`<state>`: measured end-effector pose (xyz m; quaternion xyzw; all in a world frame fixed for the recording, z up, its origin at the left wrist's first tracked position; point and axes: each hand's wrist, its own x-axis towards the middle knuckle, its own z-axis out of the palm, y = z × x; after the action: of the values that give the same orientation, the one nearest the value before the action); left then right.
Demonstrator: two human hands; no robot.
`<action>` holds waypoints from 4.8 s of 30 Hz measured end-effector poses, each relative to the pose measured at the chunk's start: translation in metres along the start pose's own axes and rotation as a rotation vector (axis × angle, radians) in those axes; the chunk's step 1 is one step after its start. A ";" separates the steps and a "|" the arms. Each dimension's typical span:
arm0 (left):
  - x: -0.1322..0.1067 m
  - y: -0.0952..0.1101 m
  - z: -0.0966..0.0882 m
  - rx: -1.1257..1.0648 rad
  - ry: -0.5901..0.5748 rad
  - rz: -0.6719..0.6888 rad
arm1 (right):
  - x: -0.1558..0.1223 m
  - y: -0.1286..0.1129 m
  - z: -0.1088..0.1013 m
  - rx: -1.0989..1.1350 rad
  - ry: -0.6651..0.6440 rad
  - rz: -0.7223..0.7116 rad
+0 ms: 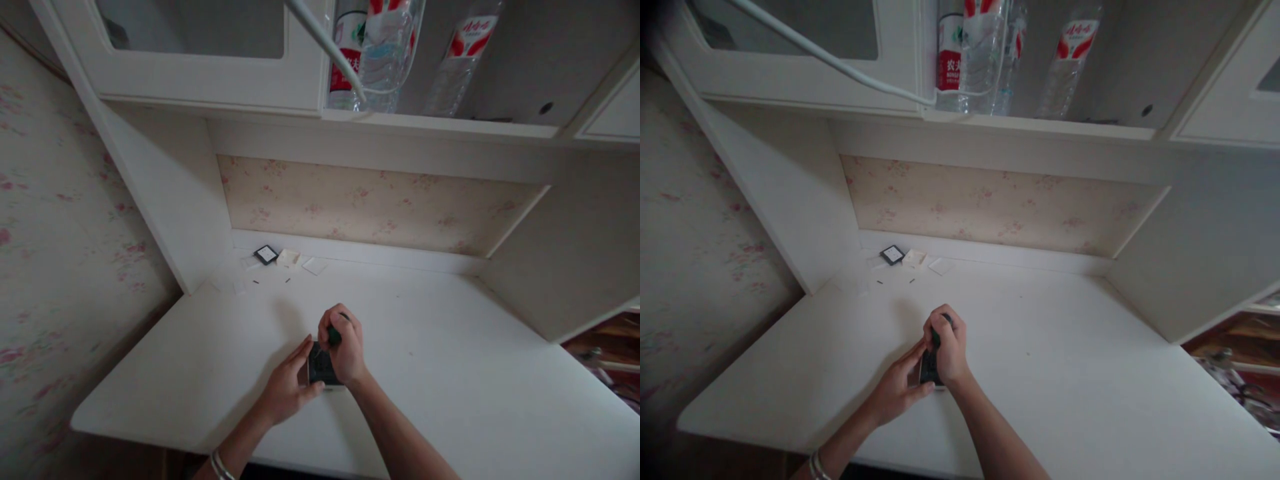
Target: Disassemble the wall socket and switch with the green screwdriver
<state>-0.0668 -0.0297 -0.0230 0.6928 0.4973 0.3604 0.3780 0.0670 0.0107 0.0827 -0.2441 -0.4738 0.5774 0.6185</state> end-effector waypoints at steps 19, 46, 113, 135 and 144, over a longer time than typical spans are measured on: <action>0.000 -0.002 0.001 0.036 0.022 0.028 | 0.034 -0.084 0.026 -1.807 -0.505 -0.041; -0.004 0.004 -0.001 0.022 0.017 0.023 | 0.038 -0.111 0.035 -2.053 -0.700 -0.052; -0.001 0.007 0.001 0.040 0.061 -0.002 | 0.050 -0.109 0.022 -1.754 -1.019 -0.165; -0.001 0.005 -0.003 0.082 0.062 0.010 | 0.048 -0.107 0.030 -1.670 -0.978 -0.129; -0.001 0.002 -0.003 0.085 0.061 0.026 | 0.049 -0.105 0.033 -1.728 -0.932 -0.106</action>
<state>-0.0693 -0.0309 -0.0203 0.7033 0.5144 0.3648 0.3282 0.0837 0.0266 0.2009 -0.3386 -0.9400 0.0422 0.0035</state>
